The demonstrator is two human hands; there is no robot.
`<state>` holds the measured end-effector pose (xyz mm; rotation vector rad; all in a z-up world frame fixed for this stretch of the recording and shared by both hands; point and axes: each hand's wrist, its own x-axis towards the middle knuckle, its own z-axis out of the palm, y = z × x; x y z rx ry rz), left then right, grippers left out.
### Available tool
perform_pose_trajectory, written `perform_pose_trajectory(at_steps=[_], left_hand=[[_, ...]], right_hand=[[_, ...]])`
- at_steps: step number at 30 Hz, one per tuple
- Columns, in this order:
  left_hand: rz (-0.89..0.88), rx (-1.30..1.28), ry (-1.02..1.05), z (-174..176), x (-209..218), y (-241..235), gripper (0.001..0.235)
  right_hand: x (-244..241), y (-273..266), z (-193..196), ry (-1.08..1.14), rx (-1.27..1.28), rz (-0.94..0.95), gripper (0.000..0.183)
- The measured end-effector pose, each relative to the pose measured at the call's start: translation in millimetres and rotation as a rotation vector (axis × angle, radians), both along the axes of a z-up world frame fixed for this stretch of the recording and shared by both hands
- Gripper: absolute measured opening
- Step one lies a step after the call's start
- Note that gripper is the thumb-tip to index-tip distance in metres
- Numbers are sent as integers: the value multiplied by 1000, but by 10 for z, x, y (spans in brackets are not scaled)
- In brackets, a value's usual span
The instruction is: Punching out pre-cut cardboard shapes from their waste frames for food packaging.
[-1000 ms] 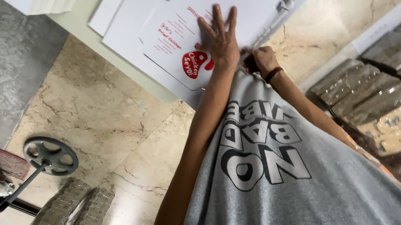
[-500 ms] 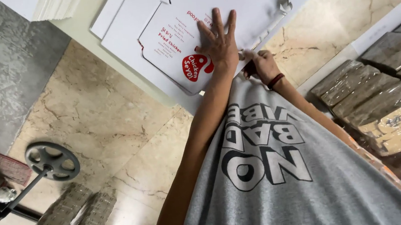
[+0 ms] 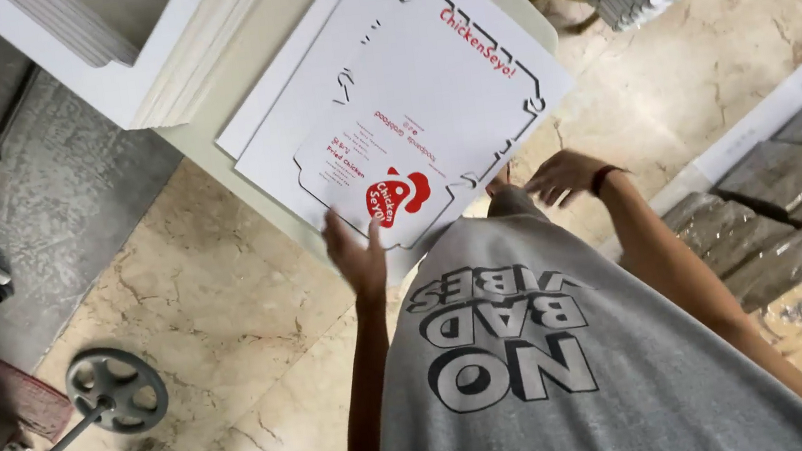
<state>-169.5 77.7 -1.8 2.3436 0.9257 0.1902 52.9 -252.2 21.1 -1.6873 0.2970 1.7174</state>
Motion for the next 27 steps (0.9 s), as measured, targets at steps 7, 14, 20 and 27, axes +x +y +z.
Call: perform_pose_trajectory(at_steps=[7,14,20,27], left_hand=[[514,-364,254,-116,-326,-26,109],[626,-134,557,-505,-125,15,88],[761,-146,498,-366,63,-185,80],[786,-165,435,-385,39,-159,76]], right_hand=[[1142,289,-500,-1185,-258,78,50],[1868,890,-1231,-1213,-341,536,52],[1839,1006,-726,-1248,-277,600,49],[1950,1014,-737,-1260,-254,730,47]])
